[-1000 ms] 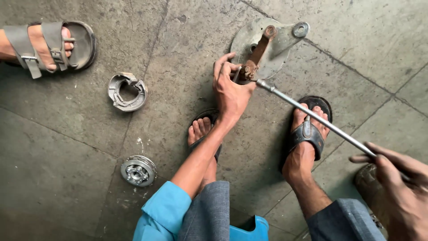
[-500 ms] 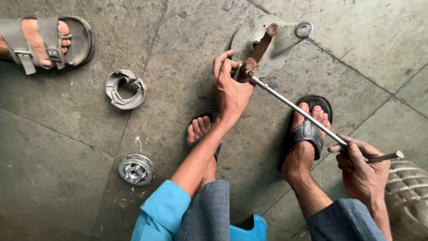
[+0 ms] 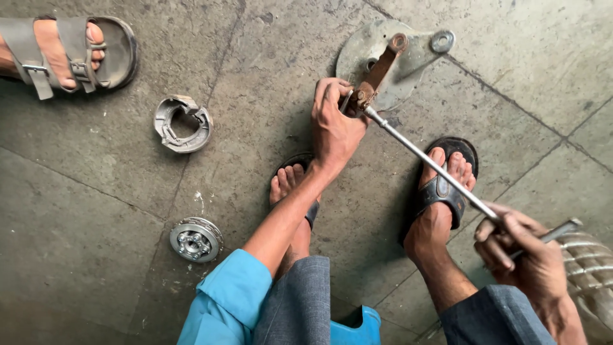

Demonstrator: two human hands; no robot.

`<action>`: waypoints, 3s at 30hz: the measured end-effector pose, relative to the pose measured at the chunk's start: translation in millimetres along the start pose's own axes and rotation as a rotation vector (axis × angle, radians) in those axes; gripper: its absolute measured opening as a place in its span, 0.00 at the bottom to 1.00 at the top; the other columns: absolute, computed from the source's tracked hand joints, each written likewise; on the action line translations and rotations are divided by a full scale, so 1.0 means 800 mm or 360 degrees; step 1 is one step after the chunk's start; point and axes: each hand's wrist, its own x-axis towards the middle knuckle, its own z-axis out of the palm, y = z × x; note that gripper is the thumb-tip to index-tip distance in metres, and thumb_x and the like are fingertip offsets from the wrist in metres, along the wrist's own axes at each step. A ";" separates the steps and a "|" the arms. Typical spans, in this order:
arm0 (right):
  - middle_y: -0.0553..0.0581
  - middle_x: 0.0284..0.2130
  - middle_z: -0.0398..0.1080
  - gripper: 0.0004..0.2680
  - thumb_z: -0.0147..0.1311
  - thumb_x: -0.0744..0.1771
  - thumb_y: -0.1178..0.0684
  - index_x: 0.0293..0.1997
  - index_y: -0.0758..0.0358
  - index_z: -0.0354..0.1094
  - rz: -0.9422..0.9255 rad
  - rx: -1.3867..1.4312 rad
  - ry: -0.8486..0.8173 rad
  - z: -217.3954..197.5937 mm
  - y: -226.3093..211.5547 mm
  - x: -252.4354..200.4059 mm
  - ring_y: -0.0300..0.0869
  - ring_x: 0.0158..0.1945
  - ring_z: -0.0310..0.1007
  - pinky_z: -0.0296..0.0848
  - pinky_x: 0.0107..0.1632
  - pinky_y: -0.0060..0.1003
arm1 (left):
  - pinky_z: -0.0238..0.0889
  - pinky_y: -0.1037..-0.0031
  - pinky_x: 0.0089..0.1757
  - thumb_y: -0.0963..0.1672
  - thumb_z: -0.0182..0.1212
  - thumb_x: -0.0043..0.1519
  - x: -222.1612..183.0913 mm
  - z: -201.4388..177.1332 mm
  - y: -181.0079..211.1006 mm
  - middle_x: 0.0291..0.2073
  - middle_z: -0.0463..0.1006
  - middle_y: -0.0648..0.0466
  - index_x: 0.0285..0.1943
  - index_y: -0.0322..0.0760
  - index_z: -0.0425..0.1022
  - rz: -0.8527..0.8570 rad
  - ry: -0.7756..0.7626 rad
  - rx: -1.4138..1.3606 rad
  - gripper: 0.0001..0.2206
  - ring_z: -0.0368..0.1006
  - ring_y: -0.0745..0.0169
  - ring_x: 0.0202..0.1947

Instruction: The person sits on a low stool on the workshop floor and works on a scooter brake backing plate with a rusted lever arm. They use a long T-handle socket wrench to loosen bolts on the plate, apply oil from a red oil can to the fasteners, and pry at the lever with a flat screwdriver while holding the plate steady.

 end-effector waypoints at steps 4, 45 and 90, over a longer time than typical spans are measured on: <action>0.62 0.27 0.72 0.16 0.47 0.70 0.56 0.64 0.74 0.67 0.0163 -0.0529 -0.0037 0.002 -0.001 -0.004 0.34 0.18 0.58 0.56 0.19 0.28 | 0.70 0.63 0.42 0.38 0.75 0.48 0.000 0.004 -0.017 0.43 0.71 0.48 0.39 0.29 0.67 0.0057 -0.0024 -0.0026 0.18 0.74 0.52 0.44; 0.50 0.27 0.59 0.15 0.49 0.70 0.58 0.64 0.75 0.67 0.0294 -0.0705 0.0228 0.023 -0.024 -0.010 0.36 0.26 0.58 0.58 0.28 0.33 | 0.71 0.62 0.33 0.41 0.49 0.74 -0.044 -0.047 -0.065 0.45 0.75 0.38 0.71 0.32 0.64 0.0046 -0.0522 -0.0058 0.16 0.76 0.41 0.35; 0.68 0.65 0.60 0.15 0.43 0.74 0.50 0.68 0.65 0.63 -0.0771 -0.1708 0.0739 0.142 0.039 0.089 0.56 0.69 0.51 0.50 0.67 0.51 | 0.67 0.68 0.33 0.46 0.55 0.68 0.041 -0.079 -0.047 0.21 0.78 0.53 0.36 0.29 0.77 -0.0479 -0.0988 -0.0102 0.13 0.74 0.64 0.26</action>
